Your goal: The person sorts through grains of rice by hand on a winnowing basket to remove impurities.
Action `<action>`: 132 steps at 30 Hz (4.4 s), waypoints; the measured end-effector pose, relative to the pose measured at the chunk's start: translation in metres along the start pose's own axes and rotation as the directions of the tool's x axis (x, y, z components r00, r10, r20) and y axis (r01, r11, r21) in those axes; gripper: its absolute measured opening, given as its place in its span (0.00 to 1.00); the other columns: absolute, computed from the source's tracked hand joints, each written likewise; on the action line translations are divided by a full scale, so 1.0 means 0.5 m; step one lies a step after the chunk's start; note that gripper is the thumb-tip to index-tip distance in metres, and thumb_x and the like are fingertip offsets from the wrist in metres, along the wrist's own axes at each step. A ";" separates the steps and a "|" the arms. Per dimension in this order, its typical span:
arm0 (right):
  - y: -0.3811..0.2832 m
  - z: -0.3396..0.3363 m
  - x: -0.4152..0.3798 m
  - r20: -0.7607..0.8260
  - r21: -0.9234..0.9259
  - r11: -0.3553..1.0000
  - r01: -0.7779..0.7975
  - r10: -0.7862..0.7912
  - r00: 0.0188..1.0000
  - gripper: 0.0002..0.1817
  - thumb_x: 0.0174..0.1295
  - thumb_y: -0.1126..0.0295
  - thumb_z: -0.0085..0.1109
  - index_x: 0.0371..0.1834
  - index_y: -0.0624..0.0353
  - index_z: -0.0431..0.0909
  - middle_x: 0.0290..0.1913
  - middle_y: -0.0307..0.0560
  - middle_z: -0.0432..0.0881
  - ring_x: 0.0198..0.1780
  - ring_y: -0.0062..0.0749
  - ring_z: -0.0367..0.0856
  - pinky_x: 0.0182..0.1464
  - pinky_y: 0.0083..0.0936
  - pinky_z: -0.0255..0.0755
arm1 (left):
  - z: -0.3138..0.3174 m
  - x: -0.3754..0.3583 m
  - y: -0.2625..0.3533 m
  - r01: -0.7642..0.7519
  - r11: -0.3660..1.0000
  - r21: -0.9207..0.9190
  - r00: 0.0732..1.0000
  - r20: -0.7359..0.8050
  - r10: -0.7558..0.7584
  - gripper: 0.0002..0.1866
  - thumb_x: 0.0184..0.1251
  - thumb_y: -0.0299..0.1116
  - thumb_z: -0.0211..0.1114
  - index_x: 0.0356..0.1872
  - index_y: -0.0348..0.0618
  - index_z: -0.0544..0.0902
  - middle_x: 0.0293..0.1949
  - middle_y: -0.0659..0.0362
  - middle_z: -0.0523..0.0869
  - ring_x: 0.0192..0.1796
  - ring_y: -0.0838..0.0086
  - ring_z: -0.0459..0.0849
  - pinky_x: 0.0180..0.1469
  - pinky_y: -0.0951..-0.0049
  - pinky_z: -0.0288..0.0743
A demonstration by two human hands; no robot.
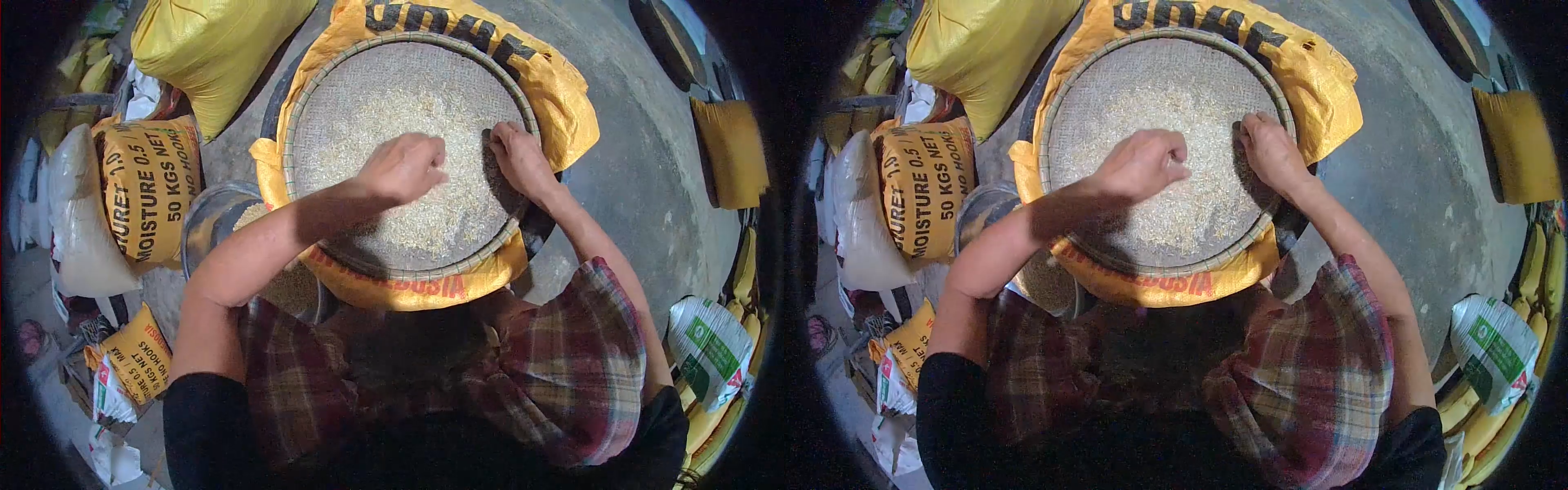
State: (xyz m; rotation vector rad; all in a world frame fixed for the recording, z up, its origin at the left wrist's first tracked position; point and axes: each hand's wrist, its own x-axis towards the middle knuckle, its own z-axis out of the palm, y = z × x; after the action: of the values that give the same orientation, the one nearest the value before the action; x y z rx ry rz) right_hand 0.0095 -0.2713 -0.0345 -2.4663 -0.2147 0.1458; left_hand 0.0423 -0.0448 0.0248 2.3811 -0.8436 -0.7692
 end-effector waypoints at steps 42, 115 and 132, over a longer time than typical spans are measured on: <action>-0.169 -0.023 0.064 0.005 0.119 0.977 0.176 -0.178 0.984 0.05 0.53 0.76 0.57 0.31 0.67 0.75 0.30 0.56 0.76 0.33 0.50 0.76 0.38 0.38 0.70 | -0.146 -0.069 -0.132 0.387 0.210 -0.898 0.888 0.302 -0.347 0.17 0.70 0.36 0.50 0.42 0.26 0.74 0.33 0.48 0.82 0.34 0.70 0.84 0.41 0.74 0.82; -0.093 0.022 0.077 -0.164 -0.196 0.980 -0.044 0.012 0.986 0.15 0.64 0.57 0.49 0.45 0.54 0.71 0.42 0.61 0.72 0.38 0.58 0.76 0.40 0.44 0.72 | 0.051 -0.311 -0.181 0.115 0.970 0.217 0.820 -0.571 0.030 0.09 0.52 0.33 0.60 0.34 0.45 0.77 0.32 0.57 0.77 0.37 0.61 0.78 0.37 0.62 0.70; -0.276 0.144 0.027 0.294 -0.193 0.794 0.577 -0.515 0.806 0.19 0.50 0.59 0.59 0.46 0.45 0.72 0.46 0.45 0.69 0.52 0.45 0.67 0.53 0.51 0.63 | 0.047 -0.320 -0.166 0.118 0.931 0.344 0.830 -0.549 0.098 0.06 0.52 0.30 0.61 0.32 0.42 0.79 0.32 0.57 0.79 0.38 0.63 0.79 0.39 0.64 0.69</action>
State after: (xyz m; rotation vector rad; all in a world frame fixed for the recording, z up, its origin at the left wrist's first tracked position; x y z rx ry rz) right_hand -0.0047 -0.1182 -0.0058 -2.5360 -1.1136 0.1514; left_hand -0.0437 0.1151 0.0118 2.7137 -0.7593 0.1302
